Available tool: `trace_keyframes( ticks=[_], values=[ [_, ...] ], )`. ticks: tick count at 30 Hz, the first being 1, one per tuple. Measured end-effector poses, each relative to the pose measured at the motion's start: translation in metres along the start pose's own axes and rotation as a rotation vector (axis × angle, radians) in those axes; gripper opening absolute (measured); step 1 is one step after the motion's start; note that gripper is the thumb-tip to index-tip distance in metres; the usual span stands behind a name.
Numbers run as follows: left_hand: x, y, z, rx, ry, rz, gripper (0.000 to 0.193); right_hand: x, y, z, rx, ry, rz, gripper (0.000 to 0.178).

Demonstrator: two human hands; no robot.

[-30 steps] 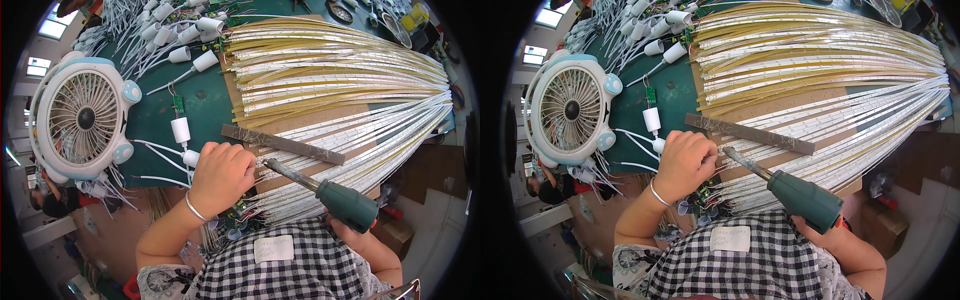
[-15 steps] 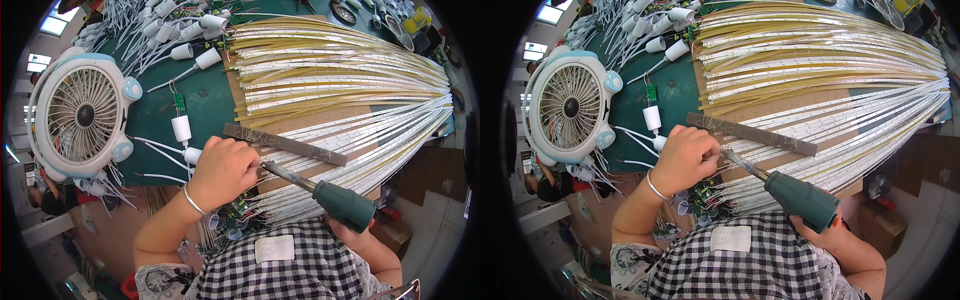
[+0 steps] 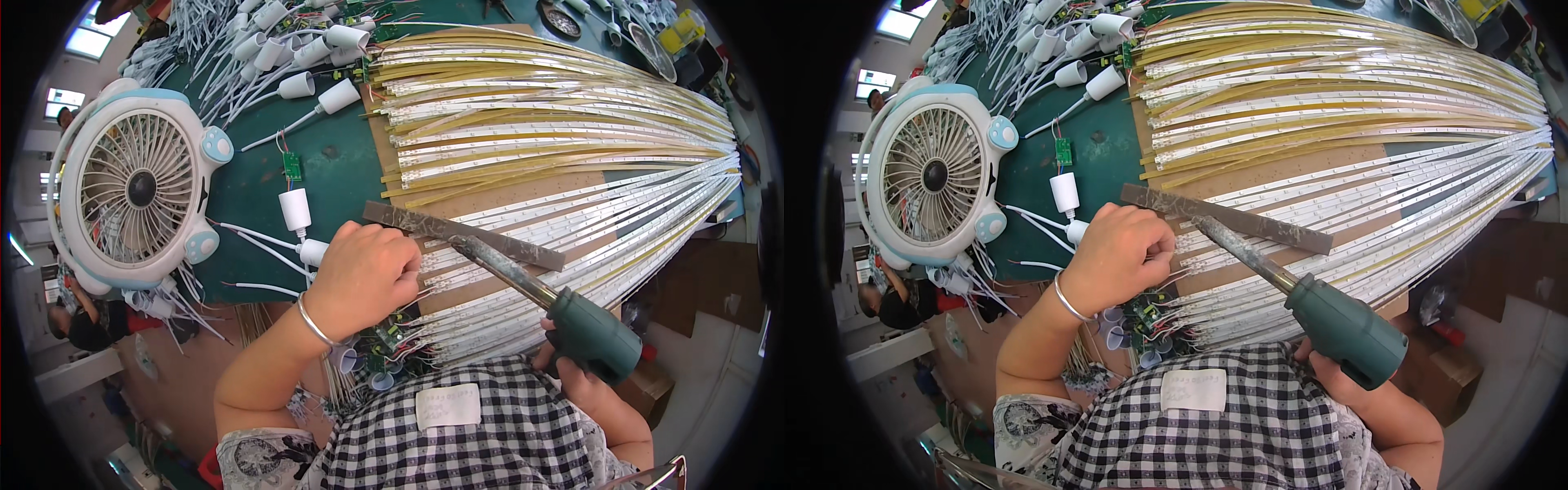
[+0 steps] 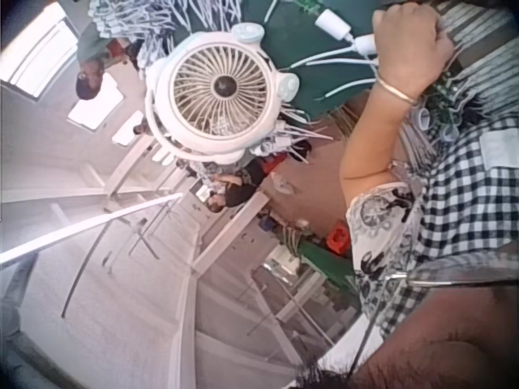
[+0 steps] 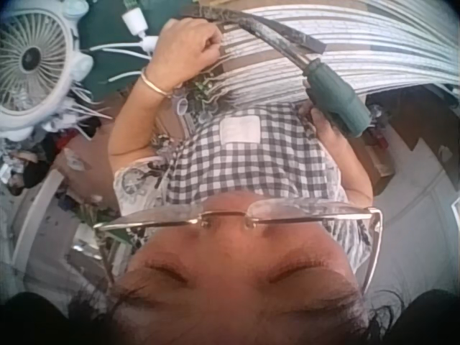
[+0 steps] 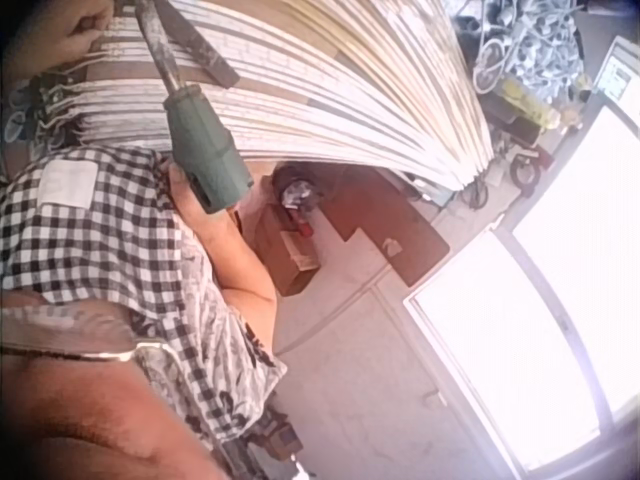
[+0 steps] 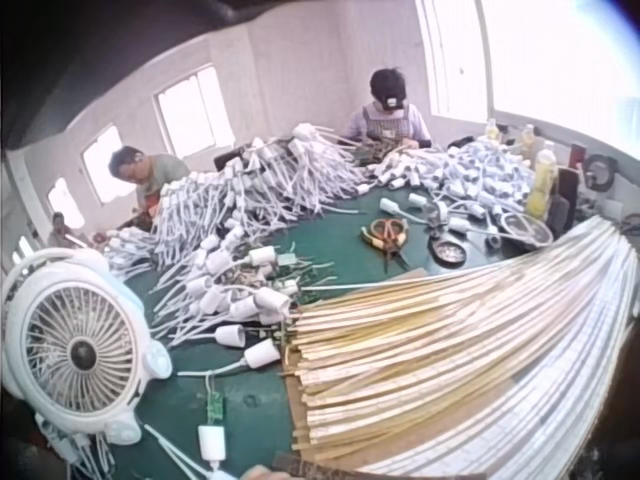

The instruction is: Apply adhesive or sealant to the connections and wires of LED light strips using a glue-like dispenser tool at an industrial workstation.

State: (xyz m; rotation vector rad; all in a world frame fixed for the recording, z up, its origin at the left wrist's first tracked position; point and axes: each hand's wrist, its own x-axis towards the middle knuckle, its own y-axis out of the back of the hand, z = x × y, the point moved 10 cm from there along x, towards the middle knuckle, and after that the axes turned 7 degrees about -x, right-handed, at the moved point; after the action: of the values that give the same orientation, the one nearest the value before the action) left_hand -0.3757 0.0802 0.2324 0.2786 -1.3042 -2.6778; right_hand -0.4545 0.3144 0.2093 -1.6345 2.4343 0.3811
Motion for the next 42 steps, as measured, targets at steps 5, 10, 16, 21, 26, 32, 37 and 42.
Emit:
trace_keyframes(
  ticks=[5,10,16,21,26,32,37,42],
  values=[
    [0.0,0.001,0.001,0.014,0.009,0.02,0.005,0.004,0.007,-0.005,0.135,0.032,0.149,0.064],
    [-0.001,0.004,0.007,0.061,-0.009,0.069,0.006,0.035,0.002,-0.026,0.598,0.122,0.199,0.069],
    [-0.003,0.005,0.008,0.075,-0.01,0.073,0.007,0.078,-0.029,-0.034,0.752,0.09,0.08,0.076],
    [-0.008,0.018,0.023,0.17,-0.016,0.183,0.01,0.089,-0.035,-0.037,0.667,0.072,0.096,0.076],
    [-0.033,0.011,0.044,0.219,-0.097,0.192,0.018,0.089,-0.033,-0.029,0.699,0.079,0.111,0.075],
    [-0.048,0.002,0.04,0.225,-0.081,0.202,0.022,0.084,-0.037,-0.022,0.764,0.104,0.135,0.078],
    [-0.048,0.004,0.037,0.157,-0.089,0.29,0.018,0.081,-0.035,-0.021,0.765,0.13,0.178,0.084],
    [-0.053,0.004,0.045,0.157,-0.146,0.218,0.017,0.078,-0.038,-0.027,0.673,0.227,0.138,0.074]
  ],
)
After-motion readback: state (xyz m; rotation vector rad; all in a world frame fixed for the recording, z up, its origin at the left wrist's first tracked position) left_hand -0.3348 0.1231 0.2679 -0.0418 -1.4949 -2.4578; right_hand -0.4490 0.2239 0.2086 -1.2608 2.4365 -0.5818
